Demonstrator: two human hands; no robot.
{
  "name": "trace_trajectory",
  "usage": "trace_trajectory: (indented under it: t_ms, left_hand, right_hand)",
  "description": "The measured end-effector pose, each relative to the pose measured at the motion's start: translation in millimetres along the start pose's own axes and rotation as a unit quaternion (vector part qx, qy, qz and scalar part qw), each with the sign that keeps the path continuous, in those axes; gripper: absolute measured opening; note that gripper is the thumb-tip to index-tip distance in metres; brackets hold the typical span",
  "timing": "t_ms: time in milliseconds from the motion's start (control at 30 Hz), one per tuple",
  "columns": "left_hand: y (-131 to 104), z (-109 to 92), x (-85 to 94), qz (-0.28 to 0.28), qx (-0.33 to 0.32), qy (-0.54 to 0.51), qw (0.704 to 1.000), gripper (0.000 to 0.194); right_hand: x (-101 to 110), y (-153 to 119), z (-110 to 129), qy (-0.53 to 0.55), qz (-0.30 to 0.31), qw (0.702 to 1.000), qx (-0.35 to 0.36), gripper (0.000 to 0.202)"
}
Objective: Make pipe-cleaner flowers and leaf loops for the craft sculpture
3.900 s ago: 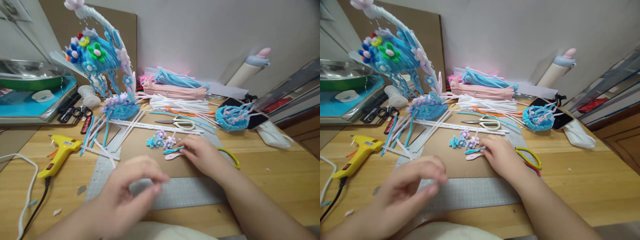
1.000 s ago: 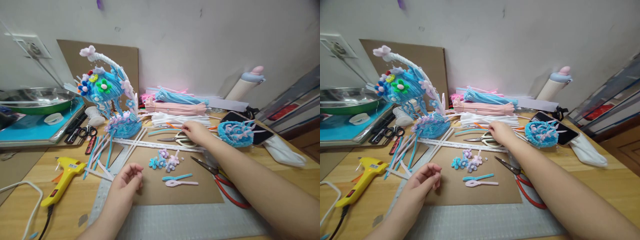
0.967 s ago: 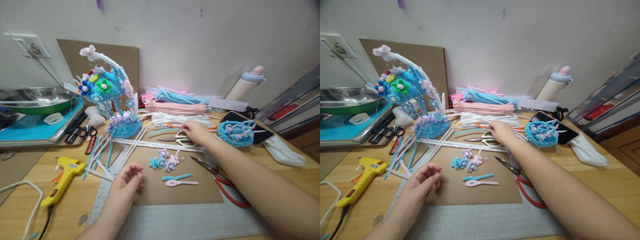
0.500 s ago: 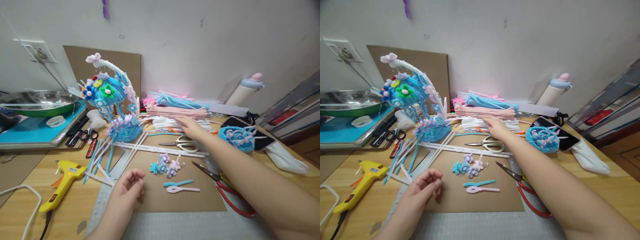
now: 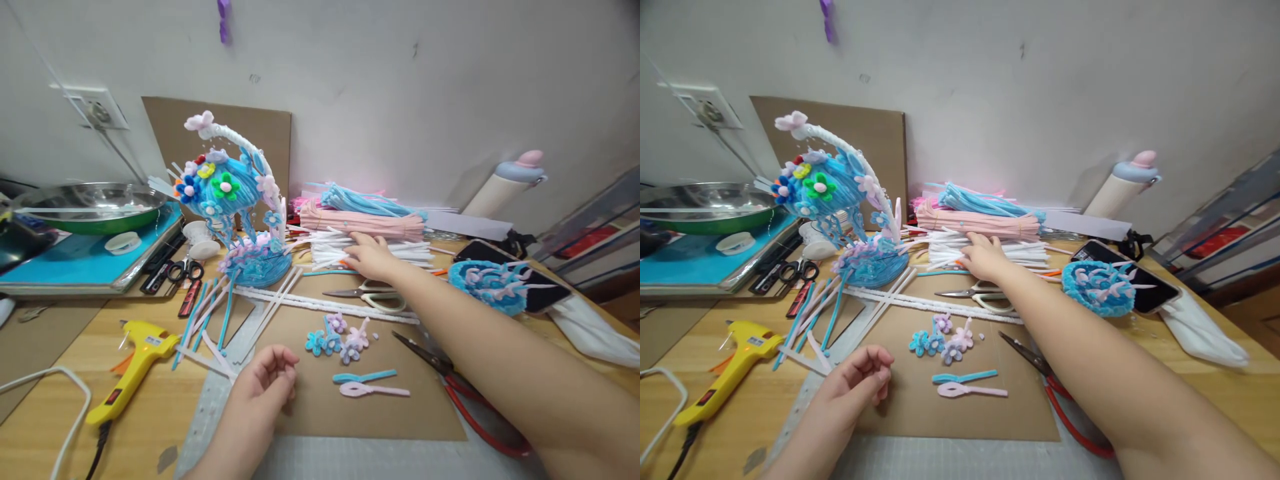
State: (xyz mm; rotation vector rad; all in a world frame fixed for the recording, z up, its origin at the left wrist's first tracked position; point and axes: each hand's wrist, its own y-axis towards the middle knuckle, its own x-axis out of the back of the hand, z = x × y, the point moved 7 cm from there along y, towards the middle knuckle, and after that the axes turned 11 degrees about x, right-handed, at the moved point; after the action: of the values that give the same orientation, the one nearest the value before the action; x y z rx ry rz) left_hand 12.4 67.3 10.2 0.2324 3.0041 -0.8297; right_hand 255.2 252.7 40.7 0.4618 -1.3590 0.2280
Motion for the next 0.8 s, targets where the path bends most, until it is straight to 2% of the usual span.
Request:
trace_trajectory:
  t_ms: [233,400,533,633,800]
  left_hand:
    - [1,1,-1.7,0.012,-0.004,0.018,1.0,0.014]
    - [2,4,-0.9,0.013,-0.008,0.012,1.0,0.012]
    - [2,7,-0.3,0.009,-0.012,0.013,1.0,0.011]
    - [2,8,-0.9,0.009,-0.009,0.019,1.0,0.012]
    - [2,7,-1.0,0.007,0.004,0.018,1.0,0.013]
  right_hand:
    - [31,9,-11,0.026,-0.113,0.993,-0.029,0.037]
    - [51,28,-6,0.042,-0.198,0.979,0.005,0.031]
    - [46,64,-1,0.066,-0.181,0.979,0.063,0.039]
    - [45,88,-9,0.06,-0.187,0.978,0.063,0.045]
    - [43,116,-19,0.038,-0.168,0.982,0.082,0.033]
